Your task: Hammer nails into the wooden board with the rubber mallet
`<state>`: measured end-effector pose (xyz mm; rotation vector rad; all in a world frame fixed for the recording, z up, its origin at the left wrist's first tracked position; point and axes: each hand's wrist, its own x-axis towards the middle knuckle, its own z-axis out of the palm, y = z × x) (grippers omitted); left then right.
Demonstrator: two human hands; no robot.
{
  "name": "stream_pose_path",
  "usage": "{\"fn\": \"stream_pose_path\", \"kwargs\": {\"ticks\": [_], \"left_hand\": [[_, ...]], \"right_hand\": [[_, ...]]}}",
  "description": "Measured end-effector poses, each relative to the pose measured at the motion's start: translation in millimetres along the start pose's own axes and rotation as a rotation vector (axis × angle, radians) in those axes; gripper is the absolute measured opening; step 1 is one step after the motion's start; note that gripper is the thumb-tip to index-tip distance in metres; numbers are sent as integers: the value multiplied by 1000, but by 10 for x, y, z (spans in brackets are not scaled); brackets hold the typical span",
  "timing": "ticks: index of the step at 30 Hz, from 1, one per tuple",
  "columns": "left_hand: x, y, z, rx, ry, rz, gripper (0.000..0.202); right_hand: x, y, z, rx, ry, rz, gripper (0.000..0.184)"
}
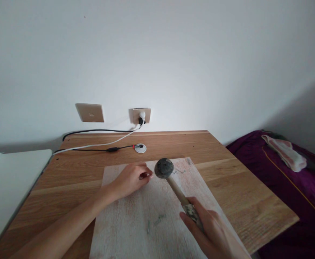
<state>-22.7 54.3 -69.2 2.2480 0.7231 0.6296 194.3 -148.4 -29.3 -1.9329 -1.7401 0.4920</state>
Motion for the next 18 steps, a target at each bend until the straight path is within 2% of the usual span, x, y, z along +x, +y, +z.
{"fn": "stream_pose_path", "kwargs": {"ticks": [6,14,18], "left_hand": [[15,6,-2,26,22,-42,2],[30,-37,10,1,18,-26,19],[27,-43,13,-15,13,-51,15]], "right_hand": [[-23,2,44,40,21,11,49],[8,8,125,-4,-61,13,40],[-13,-10,119,-29,1,3,48]]}}
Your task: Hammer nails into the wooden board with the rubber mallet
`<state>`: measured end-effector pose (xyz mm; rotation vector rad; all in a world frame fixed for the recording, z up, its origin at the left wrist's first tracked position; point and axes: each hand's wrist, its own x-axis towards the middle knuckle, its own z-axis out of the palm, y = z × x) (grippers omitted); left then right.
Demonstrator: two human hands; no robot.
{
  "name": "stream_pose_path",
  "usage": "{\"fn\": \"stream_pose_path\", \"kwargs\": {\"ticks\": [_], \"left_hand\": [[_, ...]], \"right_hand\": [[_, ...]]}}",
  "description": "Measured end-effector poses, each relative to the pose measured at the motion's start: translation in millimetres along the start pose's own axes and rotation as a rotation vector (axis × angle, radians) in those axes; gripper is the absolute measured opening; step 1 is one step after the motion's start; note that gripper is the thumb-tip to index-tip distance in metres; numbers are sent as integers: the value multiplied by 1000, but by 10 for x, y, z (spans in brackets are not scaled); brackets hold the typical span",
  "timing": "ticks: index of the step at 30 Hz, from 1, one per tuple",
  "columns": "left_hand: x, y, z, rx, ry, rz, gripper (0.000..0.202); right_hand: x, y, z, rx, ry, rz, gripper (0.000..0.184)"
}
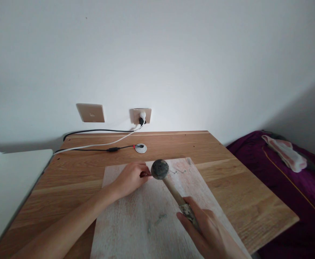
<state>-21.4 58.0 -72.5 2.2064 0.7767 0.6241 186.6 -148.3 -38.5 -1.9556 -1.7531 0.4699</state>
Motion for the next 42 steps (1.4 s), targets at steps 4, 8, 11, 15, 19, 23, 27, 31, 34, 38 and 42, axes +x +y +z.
{"fn": "stream_pose_path", "kwargs": {"ticks": [4,8,11,15,19,23,27,31,34,38,42], "left_hand": [[3,28,-7,0,6,-9,15],[9,23,-18,-15,-4,-32,15],[8,-1,-29,-38,-21,-23,12],[3,-3,-38,-42,-7,-4,11],[9,32,-47,-41,-1,-14,15],[15,49,-57,-43,-7,-11,15],[10,39,-53,-42,3,-4,14],[4,22,-41,-54,2,-1,16],[3,14,-37,-60,7,13,15],[1,15,-35,-63,12,24,16],[0,7,-31,-68,7,5,15]], "right_hand": [[-21,-29,5,-20,54,-41,55],[-23,3,26,-46,43,-73,59],[-36,35,10,-46,66,-76,57],[-48,18,-27,-67,68,-89,52],[-35,-11,-22,-45,14,-124,51],[-33,-3,-36,-39,11,-121,47],[-29,3,-55,2,-51,-69,37],[-14,-25,-52,23,-108,-59,35],[-13,-71,-61,38,-70,-49,38],[-15,-95,-29,-6,10,-74,51],[-29,-53,8,-79,39,-90,62]]}}
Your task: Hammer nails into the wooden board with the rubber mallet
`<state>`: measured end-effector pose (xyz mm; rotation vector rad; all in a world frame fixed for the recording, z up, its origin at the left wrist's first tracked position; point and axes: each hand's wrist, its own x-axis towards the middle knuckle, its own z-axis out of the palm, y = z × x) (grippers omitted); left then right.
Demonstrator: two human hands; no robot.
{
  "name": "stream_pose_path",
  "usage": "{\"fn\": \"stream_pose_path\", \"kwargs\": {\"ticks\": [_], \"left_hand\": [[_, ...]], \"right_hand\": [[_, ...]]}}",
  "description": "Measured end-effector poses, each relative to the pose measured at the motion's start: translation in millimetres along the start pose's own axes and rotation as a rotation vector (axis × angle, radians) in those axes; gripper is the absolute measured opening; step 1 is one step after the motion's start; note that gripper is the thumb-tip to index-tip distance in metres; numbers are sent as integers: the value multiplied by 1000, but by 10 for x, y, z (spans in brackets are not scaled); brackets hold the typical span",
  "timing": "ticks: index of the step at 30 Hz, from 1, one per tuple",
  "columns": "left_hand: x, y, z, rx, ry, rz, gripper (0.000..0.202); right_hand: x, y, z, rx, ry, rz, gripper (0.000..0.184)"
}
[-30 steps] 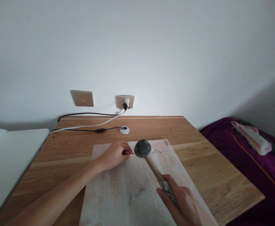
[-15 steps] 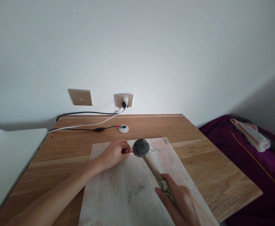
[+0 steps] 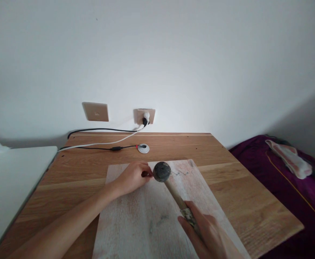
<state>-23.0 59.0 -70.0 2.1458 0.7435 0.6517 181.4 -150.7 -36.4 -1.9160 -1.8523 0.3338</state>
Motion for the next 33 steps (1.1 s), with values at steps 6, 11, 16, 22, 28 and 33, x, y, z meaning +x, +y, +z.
{"fn": "stream_pose_path", "kwargs": {"ticks": [6,11,16,22,28,33], "left_hand": [[1,-5,4,26,17,25,14],[-1,24,-3,12,-5,-24,15],[-2,23,-5,29,10,5,16],[1,20,3,27,0,-15,15],[4,25,3,30,13,-1,17],[3,20,5,47,-3,-6,15]], "right_hand": [[-6,-13,-87,35,0,30,56],[19,-50,-78,79,-14,24,51],[-13,-48,-12,140,-17,74,44],[-30,8,70,100,-39,96,51],[-42,1,71,129,-67,117,43],[-35,16,65,142,-87,142,45]]}}
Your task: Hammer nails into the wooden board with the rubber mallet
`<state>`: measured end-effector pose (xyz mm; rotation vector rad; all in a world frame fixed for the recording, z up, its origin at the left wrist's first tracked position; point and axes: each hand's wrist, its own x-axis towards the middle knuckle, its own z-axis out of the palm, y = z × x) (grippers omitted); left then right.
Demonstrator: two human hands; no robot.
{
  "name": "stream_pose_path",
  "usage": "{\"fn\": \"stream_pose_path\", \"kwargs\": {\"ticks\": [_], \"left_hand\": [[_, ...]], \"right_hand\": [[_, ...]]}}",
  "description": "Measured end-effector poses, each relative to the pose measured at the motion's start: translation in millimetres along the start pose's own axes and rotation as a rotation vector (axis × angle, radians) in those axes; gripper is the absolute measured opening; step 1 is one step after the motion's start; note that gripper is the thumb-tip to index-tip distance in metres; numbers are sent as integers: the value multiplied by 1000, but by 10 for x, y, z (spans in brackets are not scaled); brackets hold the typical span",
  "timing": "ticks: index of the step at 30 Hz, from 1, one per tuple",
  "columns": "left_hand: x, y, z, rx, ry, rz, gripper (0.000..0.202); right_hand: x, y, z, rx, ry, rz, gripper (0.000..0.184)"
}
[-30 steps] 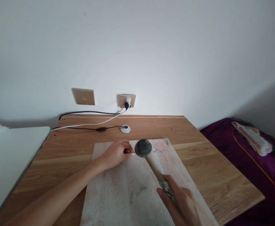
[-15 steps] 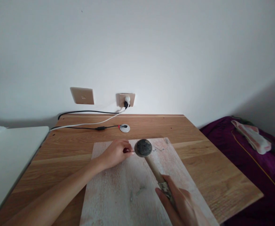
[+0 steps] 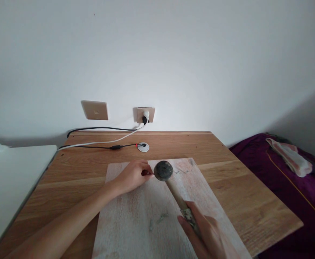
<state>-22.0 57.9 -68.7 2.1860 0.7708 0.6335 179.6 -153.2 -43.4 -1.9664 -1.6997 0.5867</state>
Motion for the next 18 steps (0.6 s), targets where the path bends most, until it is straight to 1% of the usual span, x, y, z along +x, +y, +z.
{"fn": "stream_pose_path", "kwargs": {"ticks": [3,7,10,13,18], "left_hand": [[-2,-17,10,3,13,19,15],[-3,-10,11,-11,9,6,18],[-2,0,7,-8,10,6,18],[0,-4,6,-1,14,18,18],[8,-8,-6,-37,-4,0,19]], "right_hand": [[-7,-2,0,-2,20,20,47],[-6,6,28,-11,16,-29,50],[-9,-3,33,2,18,-16,50],[-16,-32,10,14,32,10,46],[11,-42,-5,24,-46,7,36]]}}
